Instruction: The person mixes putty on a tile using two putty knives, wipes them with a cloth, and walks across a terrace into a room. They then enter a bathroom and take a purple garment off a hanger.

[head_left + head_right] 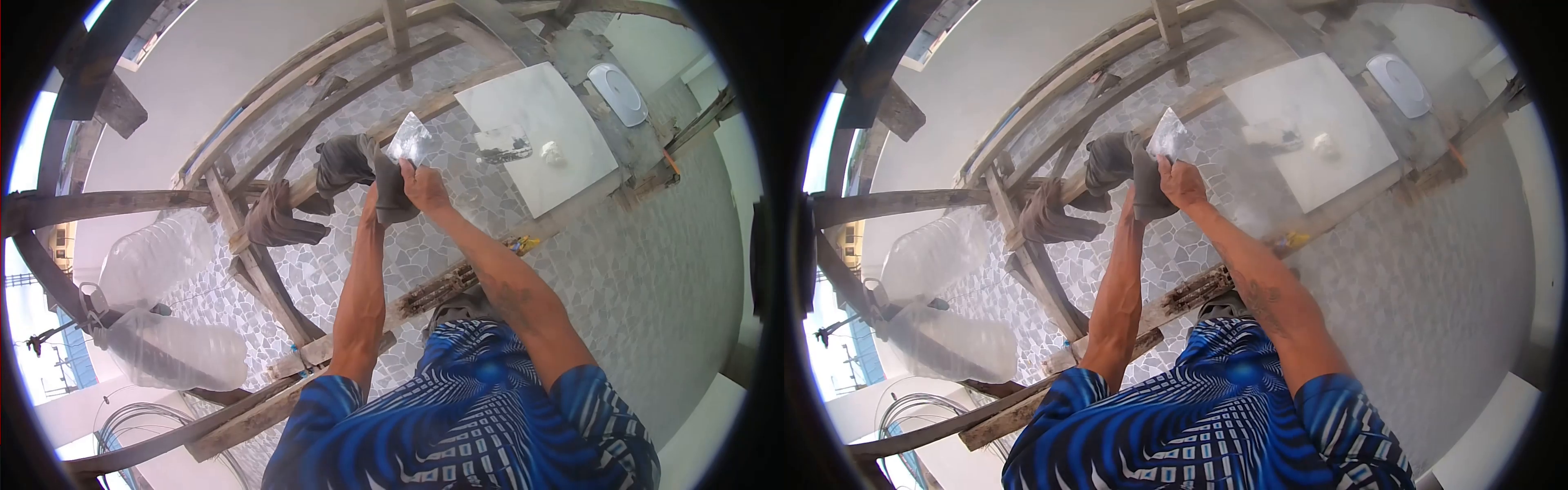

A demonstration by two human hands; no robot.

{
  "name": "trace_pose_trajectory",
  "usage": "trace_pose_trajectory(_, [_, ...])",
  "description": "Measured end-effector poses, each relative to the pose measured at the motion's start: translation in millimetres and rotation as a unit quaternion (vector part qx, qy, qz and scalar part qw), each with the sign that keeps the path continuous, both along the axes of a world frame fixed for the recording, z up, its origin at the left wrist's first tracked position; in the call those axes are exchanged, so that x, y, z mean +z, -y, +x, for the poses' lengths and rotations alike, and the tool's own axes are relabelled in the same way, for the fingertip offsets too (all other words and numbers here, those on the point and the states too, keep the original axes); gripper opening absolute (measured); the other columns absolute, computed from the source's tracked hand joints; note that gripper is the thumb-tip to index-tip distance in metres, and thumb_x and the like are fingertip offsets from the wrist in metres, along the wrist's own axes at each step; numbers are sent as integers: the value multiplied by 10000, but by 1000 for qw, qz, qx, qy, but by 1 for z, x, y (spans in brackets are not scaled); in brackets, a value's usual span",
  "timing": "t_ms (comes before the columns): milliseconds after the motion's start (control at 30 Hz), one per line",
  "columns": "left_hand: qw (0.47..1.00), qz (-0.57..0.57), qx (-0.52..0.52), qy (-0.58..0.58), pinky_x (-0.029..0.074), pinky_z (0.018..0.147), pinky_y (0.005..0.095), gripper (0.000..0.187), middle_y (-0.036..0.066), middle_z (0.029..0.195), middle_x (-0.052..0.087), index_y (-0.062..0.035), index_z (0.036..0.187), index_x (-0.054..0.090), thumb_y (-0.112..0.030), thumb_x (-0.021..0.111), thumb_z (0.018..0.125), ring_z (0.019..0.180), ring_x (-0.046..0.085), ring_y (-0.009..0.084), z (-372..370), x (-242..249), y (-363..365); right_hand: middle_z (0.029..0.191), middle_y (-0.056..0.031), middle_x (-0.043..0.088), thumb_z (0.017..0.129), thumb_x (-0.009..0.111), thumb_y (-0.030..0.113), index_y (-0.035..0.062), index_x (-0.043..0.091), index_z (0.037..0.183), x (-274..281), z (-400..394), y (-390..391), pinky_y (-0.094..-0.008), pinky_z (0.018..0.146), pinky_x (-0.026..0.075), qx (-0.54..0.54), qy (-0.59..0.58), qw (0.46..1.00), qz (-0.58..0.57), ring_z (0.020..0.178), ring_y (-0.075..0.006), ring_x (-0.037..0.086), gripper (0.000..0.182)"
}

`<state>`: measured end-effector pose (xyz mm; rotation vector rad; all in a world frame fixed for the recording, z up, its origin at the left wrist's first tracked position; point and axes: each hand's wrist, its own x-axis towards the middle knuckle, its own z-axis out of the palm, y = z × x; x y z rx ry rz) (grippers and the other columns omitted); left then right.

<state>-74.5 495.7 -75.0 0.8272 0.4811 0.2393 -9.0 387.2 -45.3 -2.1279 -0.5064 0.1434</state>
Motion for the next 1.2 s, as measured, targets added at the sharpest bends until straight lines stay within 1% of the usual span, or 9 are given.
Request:
trace_pose_trajectory(233, [990, 100, 43, 86, 493, 688, 266, 247, 31, 922, 637, -10, 1026, 655, -245, 619, 958, 793, 587, 105, 3, 2, 12, 650, -311, 595, 979, 474, 453, -51, 638, 610, 3, 1, -1, -505, 617, 504, 5, 37, 999, 14, 679, -471, 635, 646])
trace_pose_trajectory(333, [968, 229, 102, 22, 501, 660, 260, 247, 45, 902, 659, 16, 1022, 645, -206, 644, 913, 750, 629, 110, 14, -7, 13, 661, -295, 607, 985, 462, 409, -32, 644, 608, 9, -4, -1, -493, 612, 507, 1, 45, 999, 5, 661, -451, 639, 608])
trace_pose_trajectory(433, [973, 181, 139, -22, 490, 645, 270, 246, 31, 844, 658, 5, 977, 662, -230, 656, 904, 712, 621, 111, 21, -12, 10, 647, -292, 605, 982, 474, 382, -29, 634, 589, 6, -10, -3, -489, 587, 504, 2, 70, 997, -15, 626, -452, 632, 591])
trace_pose_trajectory(600, [900, 400, 152, -78, 489, 632, 286, 266, 35, 806, 653, -6, 925, 661, -270, 676, 894, 695, 615, 125, 21, -38, -9, 623, -288, 596, 970, 506, 364, -33, 625, 579, 4, -17, -1, -488, 566, 498, 6, 119, 993, 13, 600, -452, 621, 570])
trace_pose_trajectory(667, [968, 51, 239, -61, 498, 616, 295, 337, 32, 751, 635, -28, 915, 664, -365, 671, 906, 668, 612, 137, 15, -43, -32, 606, -288, 581, 966, 522, 347, -25, 625, 578, 21, -29, 11, -491, 547, 481, 48, 134, 989, 44, 583, -447, 612, 548])
trace_pose_trajectory(800, [998, -15, 57, -28, 459, 550, 259, 401, 3, 763, 597, -97, 957, 648, -490, 572, 951, 612, 563, 91, -12, -17, -60, 537, -285, 513, 975, 547, 350, -69, 538, 538, 44, -20, 32, -474, 483, 412, 51, 114, 987, 100, 494, -438, 560, 605])
trace_pose_trajectory(900, [986, 150, 72, 22, 438, 556, 229, 413, -10, 835, 600, -111, 986, 624, -516, 545, 959, 645, 548, 53, 1, 27, -24, 529, -272, 508, 965, 540, 436, -88, 550, 578, 20, -6, 37, -455, 497, 419, 44, 9, 999, 24, 487, -411, 558, 652])
trace_pose_trajectory(1067, [989, -70, -94, 94, 498, 812, 266, 430, 16, 1051, 629, -65, 1159, 591, -389, 700, 899, 932, 609, 118, -15, -24, -5, 593, -294, 556, 952, 514, 408, -98, 602, 646, 18, -6, 24, -454, 556, 463, 92, -70, 993, 13, 583, -414, 619, 598])
trace_pose_trajectory(1200, [995, -88, -33, 23, 534, 819, 323, 375, 77, 1038, 669, 1, 1161, 599, -248, 710, 904, 899, 666, 194, -8, -3, 0, 700, -321, 606, 929, 484, 340, -88, 643, 698, 16, -4, 21, -493, 626, 497, 99, -119, 988, -7, 709, -466, 645, 511])
